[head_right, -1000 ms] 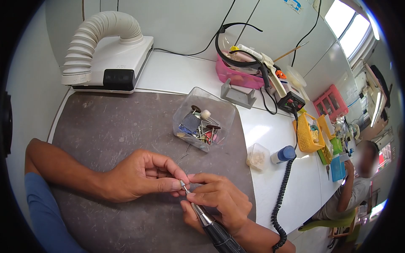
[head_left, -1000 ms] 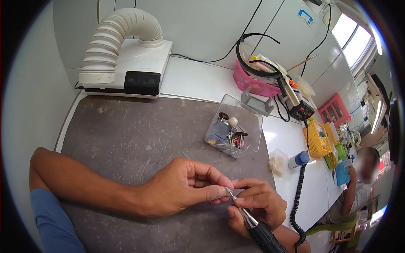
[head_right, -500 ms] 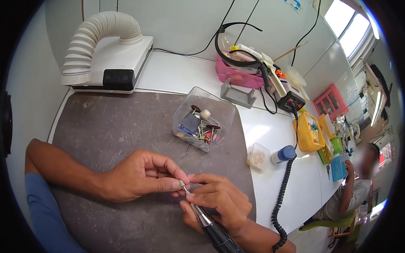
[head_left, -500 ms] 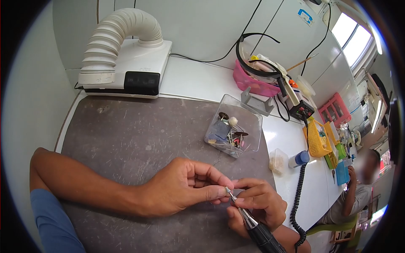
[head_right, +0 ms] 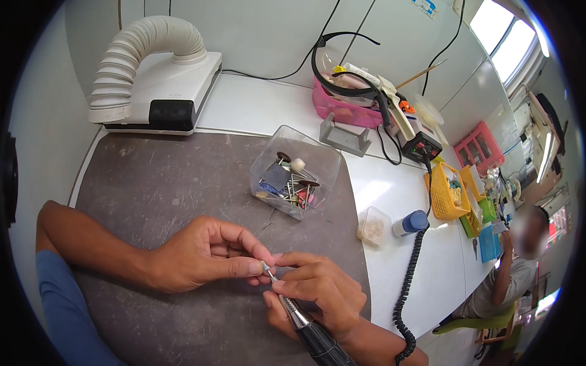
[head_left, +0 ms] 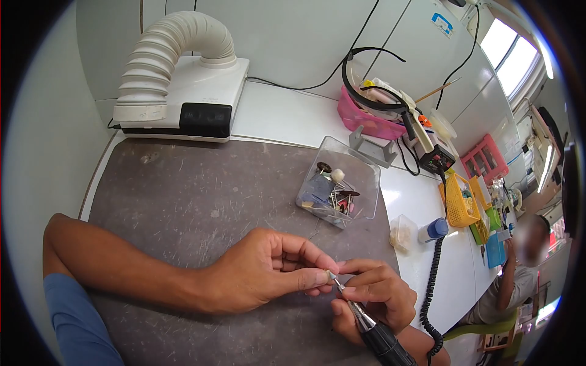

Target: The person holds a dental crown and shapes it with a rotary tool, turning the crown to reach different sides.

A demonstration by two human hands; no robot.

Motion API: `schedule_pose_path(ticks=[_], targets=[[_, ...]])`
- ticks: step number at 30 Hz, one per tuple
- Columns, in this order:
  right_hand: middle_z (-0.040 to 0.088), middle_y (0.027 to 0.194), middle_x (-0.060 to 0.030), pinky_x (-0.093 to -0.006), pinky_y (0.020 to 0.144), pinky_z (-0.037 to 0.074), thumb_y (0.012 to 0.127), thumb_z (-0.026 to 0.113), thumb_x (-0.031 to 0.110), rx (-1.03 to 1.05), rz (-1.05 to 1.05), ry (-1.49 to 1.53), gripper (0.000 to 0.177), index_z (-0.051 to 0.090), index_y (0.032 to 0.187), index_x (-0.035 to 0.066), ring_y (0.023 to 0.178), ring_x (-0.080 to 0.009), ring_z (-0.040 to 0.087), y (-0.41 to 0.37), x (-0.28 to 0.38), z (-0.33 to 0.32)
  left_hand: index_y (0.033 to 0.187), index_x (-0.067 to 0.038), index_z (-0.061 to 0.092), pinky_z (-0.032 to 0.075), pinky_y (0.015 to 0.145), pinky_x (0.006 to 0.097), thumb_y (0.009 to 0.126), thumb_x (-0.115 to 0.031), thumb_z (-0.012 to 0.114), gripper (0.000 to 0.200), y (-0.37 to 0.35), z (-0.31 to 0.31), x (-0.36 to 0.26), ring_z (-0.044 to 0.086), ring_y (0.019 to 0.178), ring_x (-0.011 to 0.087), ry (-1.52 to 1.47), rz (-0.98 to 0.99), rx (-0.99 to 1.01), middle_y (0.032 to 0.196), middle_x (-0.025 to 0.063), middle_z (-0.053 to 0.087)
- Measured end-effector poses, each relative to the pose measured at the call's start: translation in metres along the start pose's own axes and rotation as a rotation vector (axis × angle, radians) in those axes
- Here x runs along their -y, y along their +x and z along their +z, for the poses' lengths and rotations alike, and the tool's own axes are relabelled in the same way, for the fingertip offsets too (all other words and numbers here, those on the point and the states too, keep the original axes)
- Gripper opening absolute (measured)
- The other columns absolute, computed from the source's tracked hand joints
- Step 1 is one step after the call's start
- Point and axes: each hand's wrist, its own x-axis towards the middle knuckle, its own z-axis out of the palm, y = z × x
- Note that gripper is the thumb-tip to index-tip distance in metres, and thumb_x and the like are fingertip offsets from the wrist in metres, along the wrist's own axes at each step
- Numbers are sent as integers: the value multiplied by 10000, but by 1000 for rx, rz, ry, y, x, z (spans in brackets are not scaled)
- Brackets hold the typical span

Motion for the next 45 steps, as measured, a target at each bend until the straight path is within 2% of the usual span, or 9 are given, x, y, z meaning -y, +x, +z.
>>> schedule_pose_path(ticks=[1, 8, 10, 19, 29, 31, 35, 37, 45], targets=[[628, 714, -126, -312, 629, 554, 614, 770, -26, -16, -12, -14, 271, 589, 812, 11, 778, -311, 684, 0, 0, 0, 1091, 51, 583, 496, 791, 200, 884, -102, 614, 260, 0, 0, 0, 604, 841, 84, 9, -4, 1, 966, 85, 651], [626, 707, -130, -315, 617, 558, 616, 772, -21, -36, 7, 8, 270, 584, 808, 6, 761, -312, 685, 0, -1, 1, 1073, 45, 589, 496, 789, 199, 883, -109, 617, 246, 1, 1, -1, 605, 836, 83, 5, 0, -4, 959, 85, 654], [627, 708, -129, -314, 618, 559, 616, 772, -21, -17, -33, -14, 272, 582, 810, 5, 760, -311, 685, 0, 0, 1, 1054, 48, 573, 520, 826, 241, 894, -61, 585, 193, 1, -1, -2, 633, 923, 143, 29, -7, 15, 987, 126, 643], [633, 721, -128, -311, 618, 562, 620, 782, -23, 5, -40, -23, 282, 585, 819, 7, 774, -310, 686, 2, 1, 0, 1042, 39, 580, 510, 782, 212, 890, -109, 608, 214, 1, 1, -3, 616, 859, 102, -38, -18, 10, 967, 100, 652], [630, 731, -128, -311, 620, 564, 625, 783, -26, 8, -21, -17, 296, 578, 835, 7, 777, -314, 686, -1, 0, -1, 1037, 36, 569, 514, 781, 216, 895, -113, 601, 208, 1, 0, -3, 614, 847, 105, -44, -24, 5, 973, 105, 645], [568, 769, -142, -422, 752, 554, 683, 705, -51, 27, 6, 60, 308, 517, 924, -15, 755, -275, 646, -6, -3, -3, 1032, 36, 569, 516, 779, 217, 895, -113, 601, 205, 2, 1, -2, 615, 850, 106, -62, -18, 2, 974, 108, 645], [562, 775, -143, -427, 770, 549, 696, 695, -52, 45, 11, 38, 289, 514, 918, -17, 757, -269, 643, -5, -1, -2, 1029, 36, 570, 517, 778, 218, 892, -113, 605, 205, 3, 1, 0, 617, 848, 108, -80, 9, 9, 969, 113, 647], [620, 743, -136, -308, 608, 566, 651, 769, -30, 7, -9, -10, 303, 560, 866, 11, 814, -321, 682, -2, 0, -1, 1028, 39, 571, 517, 775, 217, 888, -111, 610, 209, 2, 0, -1, 620, 849, 112, -80, -7, 12, 964, 115, 650], [623, 740, -131, -305, 620, 561, 633, 772, -40, -8, -13, -19, 297, 575, 849, 12, 794, -305, 683, -4, -1, 0, 1034, 47, 571, 515, 772, 216, 887, -115, 612, 223, 3, 2, 0, 623, 852, 114, -72, -4, 16, 965, 115, 652]])
